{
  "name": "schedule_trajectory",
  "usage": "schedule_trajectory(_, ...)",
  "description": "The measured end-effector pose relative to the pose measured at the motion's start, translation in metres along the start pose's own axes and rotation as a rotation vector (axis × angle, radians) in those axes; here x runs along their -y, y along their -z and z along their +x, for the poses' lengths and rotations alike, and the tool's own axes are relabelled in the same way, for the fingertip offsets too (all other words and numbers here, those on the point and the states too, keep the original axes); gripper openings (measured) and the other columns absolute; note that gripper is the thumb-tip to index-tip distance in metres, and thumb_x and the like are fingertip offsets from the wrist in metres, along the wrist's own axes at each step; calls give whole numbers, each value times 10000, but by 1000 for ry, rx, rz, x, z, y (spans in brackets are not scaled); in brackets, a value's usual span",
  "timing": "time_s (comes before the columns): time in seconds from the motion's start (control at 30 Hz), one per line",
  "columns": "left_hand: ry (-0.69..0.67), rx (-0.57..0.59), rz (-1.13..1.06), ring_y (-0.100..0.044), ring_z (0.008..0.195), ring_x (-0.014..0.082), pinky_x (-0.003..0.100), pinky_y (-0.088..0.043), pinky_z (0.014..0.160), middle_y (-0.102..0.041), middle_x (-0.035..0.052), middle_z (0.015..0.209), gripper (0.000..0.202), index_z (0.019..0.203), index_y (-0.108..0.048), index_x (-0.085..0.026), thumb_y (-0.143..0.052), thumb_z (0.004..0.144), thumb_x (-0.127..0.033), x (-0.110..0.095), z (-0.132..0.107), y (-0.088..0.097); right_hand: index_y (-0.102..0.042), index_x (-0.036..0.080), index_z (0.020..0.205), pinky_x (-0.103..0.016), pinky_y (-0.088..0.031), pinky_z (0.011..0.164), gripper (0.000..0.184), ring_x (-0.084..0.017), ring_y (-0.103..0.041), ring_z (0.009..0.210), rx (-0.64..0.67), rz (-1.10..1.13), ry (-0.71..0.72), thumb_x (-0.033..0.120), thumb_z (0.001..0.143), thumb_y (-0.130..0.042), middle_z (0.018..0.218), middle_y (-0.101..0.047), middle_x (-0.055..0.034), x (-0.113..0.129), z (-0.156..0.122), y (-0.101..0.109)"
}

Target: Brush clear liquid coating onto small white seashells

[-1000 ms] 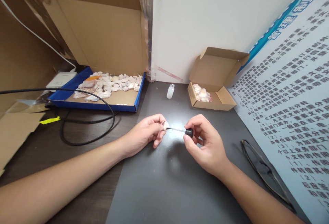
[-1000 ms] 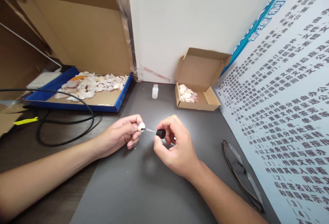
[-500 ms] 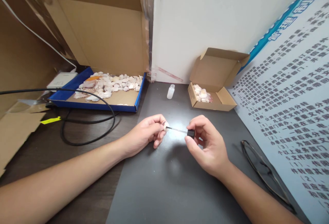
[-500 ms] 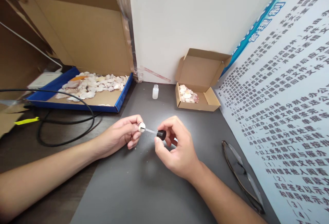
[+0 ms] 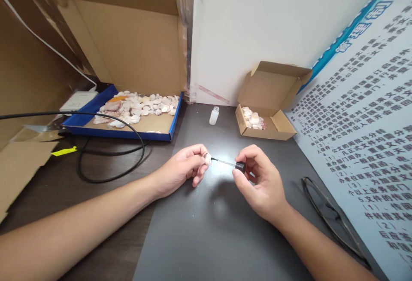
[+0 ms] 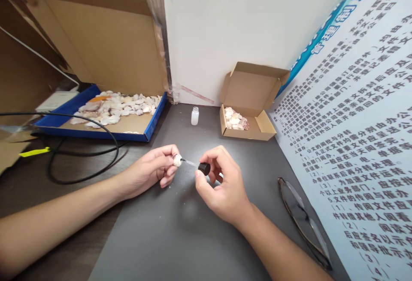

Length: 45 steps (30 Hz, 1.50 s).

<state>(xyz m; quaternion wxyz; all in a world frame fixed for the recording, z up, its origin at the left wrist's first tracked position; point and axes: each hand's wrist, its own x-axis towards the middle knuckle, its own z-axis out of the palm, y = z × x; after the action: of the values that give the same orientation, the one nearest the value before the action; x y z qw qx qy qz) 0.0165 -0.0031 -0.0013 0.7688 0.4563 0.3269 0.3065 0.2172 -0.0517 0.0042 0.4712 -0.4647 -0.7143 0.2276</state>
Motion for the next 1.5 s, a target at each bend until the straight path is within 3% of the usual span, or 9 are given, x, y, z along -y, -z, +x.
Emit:
schedule_trajectory(0.3, 0, 2, -1, -441, 439, 42, 166, -369, 460, -488, -55, 592, 155, 821, -476, -163, -589, 829, -270, 2, 0, 1, -533, 244, 941, -207, -377, 475, 188, -80, -440, 551, 74, 48, 37, 117, 826, -612, 776, -471, 35, -1, -2, 0)
schedule_trajectory(0.63, 8, 0, -2, -434, 445, 41, 165, -367, 466, -479, -60, 592, 173, 820, -466, -169, -596, 821, -283, 1, 0, 1, -523, 225, 862, -212, -350, 448, 133, -90, -434, 502, 8, -16, -32, 143, 810, -613, 628, -447, 63, 1, 2, -1)
schedule_trajectory(1.5, 3, 17, -6, -439, 449, 37, 161, -376, 466, -483, -60, 595, 164, 813, -472, -164, -591, 830, -276, 2, 0, 2, -524, 221, 849, -207, -355, 467, 122, -79, -424, 523, -4, -48, -28, 141, 805, -606, 669, -461, 58, -1, 3, -1)
